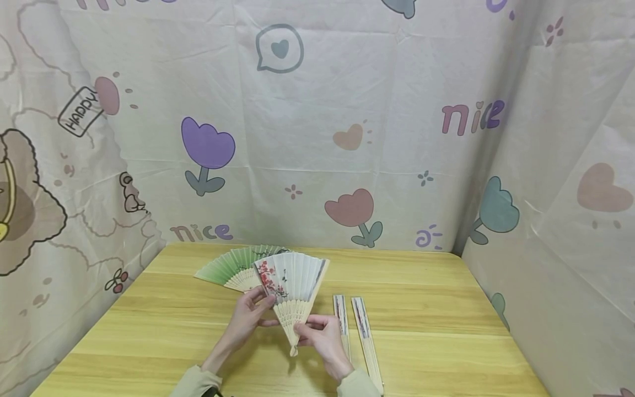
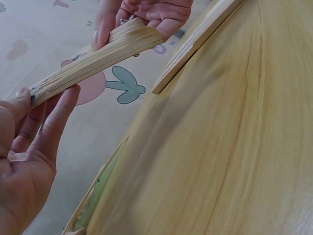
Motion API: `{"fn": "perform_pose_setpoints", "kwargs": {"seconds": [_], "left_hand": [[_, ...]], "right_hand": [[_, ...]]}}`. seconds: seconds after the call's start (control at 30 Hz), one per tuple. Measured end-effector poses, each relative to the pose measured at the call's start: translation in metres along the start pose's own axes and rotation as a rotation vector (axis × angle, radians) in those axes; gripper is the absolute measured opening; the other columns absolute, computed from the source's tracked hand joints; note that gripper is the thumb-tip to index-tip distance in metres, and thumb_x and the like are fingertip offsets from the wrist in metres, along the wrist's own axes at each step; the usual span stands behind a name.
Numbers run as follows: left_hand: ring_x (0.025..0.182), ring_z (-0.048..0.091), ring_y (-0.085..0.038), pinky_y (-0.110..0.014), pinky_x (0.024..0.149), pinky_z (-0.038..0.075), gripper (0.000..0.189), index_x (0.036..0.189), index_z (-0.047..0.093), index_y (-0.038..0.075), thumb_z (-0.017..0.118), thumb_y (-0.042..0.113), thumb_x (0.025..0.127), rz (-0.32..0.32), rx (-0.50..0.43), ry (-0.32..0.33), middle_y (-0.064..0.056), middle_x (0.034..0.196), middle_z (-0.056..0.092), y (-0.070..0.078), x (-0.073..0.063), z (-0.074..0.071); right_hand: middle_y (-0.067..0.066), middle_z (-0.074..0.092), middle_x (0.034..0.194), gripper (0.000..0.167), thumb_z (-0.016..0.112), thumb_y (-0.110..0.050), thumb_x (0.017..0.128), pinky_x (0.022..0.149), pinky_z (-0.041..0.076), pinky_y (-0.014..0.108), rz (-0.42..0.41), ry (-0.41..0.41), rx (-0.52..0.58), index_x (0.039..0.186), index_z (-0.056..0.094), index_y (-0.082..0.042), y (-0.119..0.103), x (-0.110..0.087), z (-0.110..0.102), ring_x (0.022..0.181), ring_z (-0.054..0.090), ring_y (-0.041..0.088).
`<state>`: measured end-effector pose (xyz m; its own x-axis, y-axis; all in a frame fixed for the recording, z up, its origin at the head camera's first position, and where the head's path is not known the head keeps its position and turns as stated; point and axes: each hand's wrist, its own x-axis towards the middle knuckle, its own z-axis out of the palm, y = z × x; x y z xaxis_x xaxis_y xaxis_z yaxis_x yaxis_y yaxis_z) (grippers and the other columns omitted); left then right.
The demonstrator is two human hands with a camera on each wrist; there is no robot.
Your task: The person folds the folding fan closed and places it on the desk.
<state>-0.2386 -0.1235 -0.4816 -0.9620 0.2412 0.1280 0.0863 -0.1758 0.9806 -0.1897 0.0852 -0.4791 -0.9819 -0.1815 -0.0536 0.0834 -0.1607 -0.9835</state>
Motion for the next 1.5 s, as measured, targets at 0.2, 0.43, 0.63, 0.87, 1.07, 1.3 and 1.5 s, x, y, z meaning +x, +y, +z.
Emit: {"fn": "perform_pose_setpoints", "kwargs": {"seconds": [0.2, 0.43, 0.63, 0.87, 1.07, 1.3, 1.5], "left_hand": [[0.098, 0.072, -0.009, -0.039, 0.075, 0.069, 0.045, 0.137, 0.045, -0.012, 0.059, 0.013, 0.102, 0.009, -0.002, -0.012, 0.003, 0.114, 0.069, 0.0011, -0.0008, 0.0001], [0.097, 0.072, -0.007, -0.037, 0.072, 0.069, 0.047, 0.136, 0.045, -0.016, 0.061, 0.012, 0.101, 0.062, 0.005, -0.034, 0.013, 0.105, 0.072, 0.0023, -0.0022, 0.0000], [0.093, 0.072, -0.007, -0.036, 0.069, 0.069, 0.045, 0.132, 0.046, -0.019, 0.061, 0.008, 0.099, 0.102, -0.008, -0.025, 0.012, 0.102, 0.073, 0.0013, -0.0022, 0.0006], [0.092, 0.073, -0.009, -0.036, 0.067, 0.069, 0.045, 0.129, 0.048, -0.020, 0.064, 0.006, 0.097, 0.111, -0.016, -0.014, 0.010, 0.101, 0.074, 0.0001, -0.0014, 0.0019], [0.094, 0.073, -0.007, -0.036, 0.068, 0.069, 0.048, 0.134, 0.046, -0.019, 0.064, 0.008, 0.098, 0.094, -0.006, -0.029, 0.014, 0.103, 0.073, -0.0008, -0.0012, 0.0005], [0.095, 0.073, -0.007, -0.037, 0.069, 0.069, 0.048, 0.135, 0.046, -0.017, 0.063, 0.010, 0.099, 0.086, 0.001, -0.036, 0.015, 0.104, 0.073, -0.0006, -0.0015, -0.0006], [0.097, 0.073, -0.007, -0.037, 0.070, 0.069, 0.047, 0.137, 0.045, -0.015, 0.061, 0.009, 0.100, 0.088, 0.013, -0.053, 0.016, 0.106, 0.072, -0.0004, -0.0021, -0.0002]], "right_hand": [[0.009, 0.076, 0.090, 0.038, 0.073, -0.004, 0.087, 0.073, 0.068, 0.025, -0.003, -0.022, -0.015, 0.116, 0.062, 0.019, 0.0000, 0.0003, -0.0004, 0.072, 0.070, 0.012], [0.014, 0.076, 0.097, 0.036, 0.069, -0.005, 0.090, 0.073, 0.067, 0.022, -0.039, -0.020, -0.079, 0.119, 0.063, 0.016, -0.0009, 0.0011, 0.0004, 0.075, 0.069, 0.009], [0.013, 0.075, 0.095, 0.036, 0.072, -0.009, 0.090, 0.072, 0.067, 0.022, -0.052, -0.022, -0.115, 0.116, 0.064, 0.015, -0.0017, 0.0013, 0.0015, 0.075, 0.068, 0.009], [0.014, 0.075, 0.089, 0.032, 0.074, -0.007, 0.089, 0.068, 0.067, 0.022, -0.055, -0.011, -0.125, 0.109, 0.067, 0.016, -0.0011, 0.0009, 0.0014, 0.067, 0.068, 0.009], [0.019, 0.075, 0.090, 0.031, 0.073, -0.007, 0.089, 0.066, 0.067, 0.023, -0.062, -0.011, -0.127, 0.108, 0.067, 0.017, -0.0017, -0.0006, 0.0015, 0.065, 0.068, 0.008], [0.029, 0.074, 0.096, 0.032, 0.075, -0.008, 0.089, 0.069, 0.068, 0.026, -0.072, -0.051, -0.148, 0.108, 0.068, 0.016, -0.0025, -0.0014, 0.0013, 0.066, 0.070, 0.009], [0.026, 0.074, 0.094, 0.031, 0.075, -0.007, 0.087, 0.068, 0.068, 0.026, -0.076, -0.054, -0.156, 0.107, 0.068, 0.016, -0.0022, -0.0016, 0.0009, 0.067, 0.069, 0.010]]}}
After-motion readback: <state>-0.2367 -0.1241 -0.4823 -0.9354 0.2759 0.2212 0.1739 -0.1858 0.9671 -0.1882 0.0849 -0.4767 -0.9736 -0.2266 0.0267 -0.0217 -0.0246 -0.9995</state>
